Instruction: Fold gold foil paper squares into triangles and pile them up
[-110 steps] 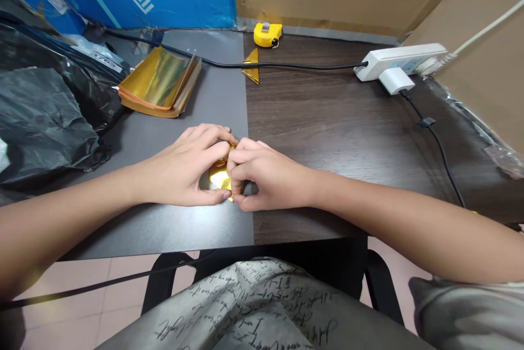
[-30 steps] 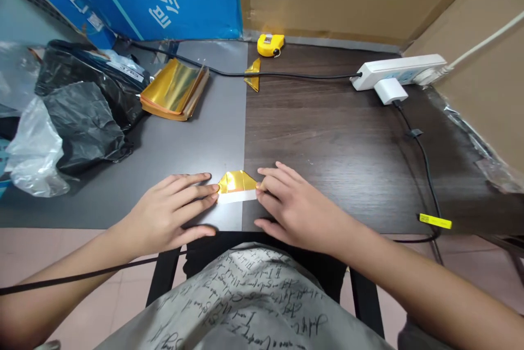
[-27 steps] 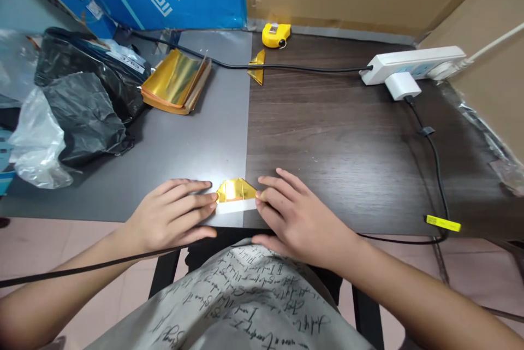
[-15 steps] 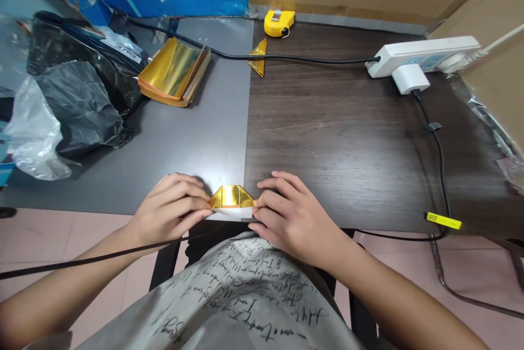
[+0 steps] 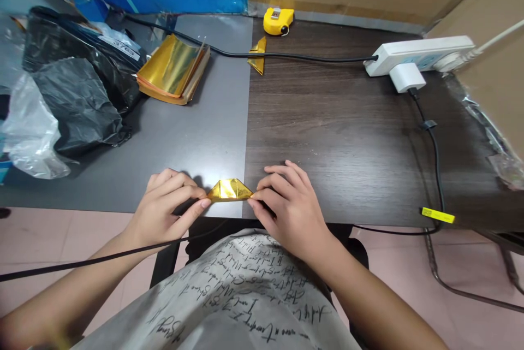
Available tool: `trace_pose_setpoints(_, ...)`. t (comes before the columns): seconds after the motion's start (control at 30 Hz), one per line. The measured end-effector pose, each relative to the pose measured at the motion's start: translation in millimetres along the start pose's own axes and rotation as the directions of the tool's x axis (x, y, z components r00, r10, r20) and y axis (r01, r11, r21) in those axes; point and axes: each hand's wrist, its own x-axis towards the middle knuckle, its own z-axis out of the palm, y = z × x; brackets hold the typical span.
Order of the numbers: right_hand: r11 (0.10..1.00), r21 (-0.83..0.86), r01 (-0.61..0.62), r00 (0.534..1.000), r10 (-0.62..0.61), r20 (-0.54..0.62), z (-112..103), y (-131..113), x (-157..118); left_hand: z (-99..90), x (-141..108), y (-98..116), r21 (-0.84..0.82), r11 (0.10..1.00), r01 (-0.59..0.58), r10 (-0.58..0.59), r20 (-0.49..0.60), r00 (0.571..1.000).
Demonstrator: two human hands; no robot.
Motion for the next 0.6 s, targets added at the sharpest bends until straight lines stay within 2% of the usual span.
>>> trace_pose_setpoints(0.17, 0.993, -0.012, -0.119, 0.991, 0.118, -0.061, 5, -6, -4, -0.6, 0, 5, -0.003, 0.996, 0.084, -0.084, 0.02, 0.996)
trace_pose_setpoints(0.37, 0.968, -0.04, -0.247, 0.967, 0.243, -0.076, 10, -13, -3, 0.0, 0, 7, -0.023, 0.987, 0.162, -0.162, 0.002, 0.987)
trace_pose_setpoints(0.6, 0.953, -0.087, -0.289, 0.952, 0.276, -0.134, 14, -17, -2, -0.5, 3, 8, -0.072, 0.954, 0.291, -0.288, 0.045, 0.957)
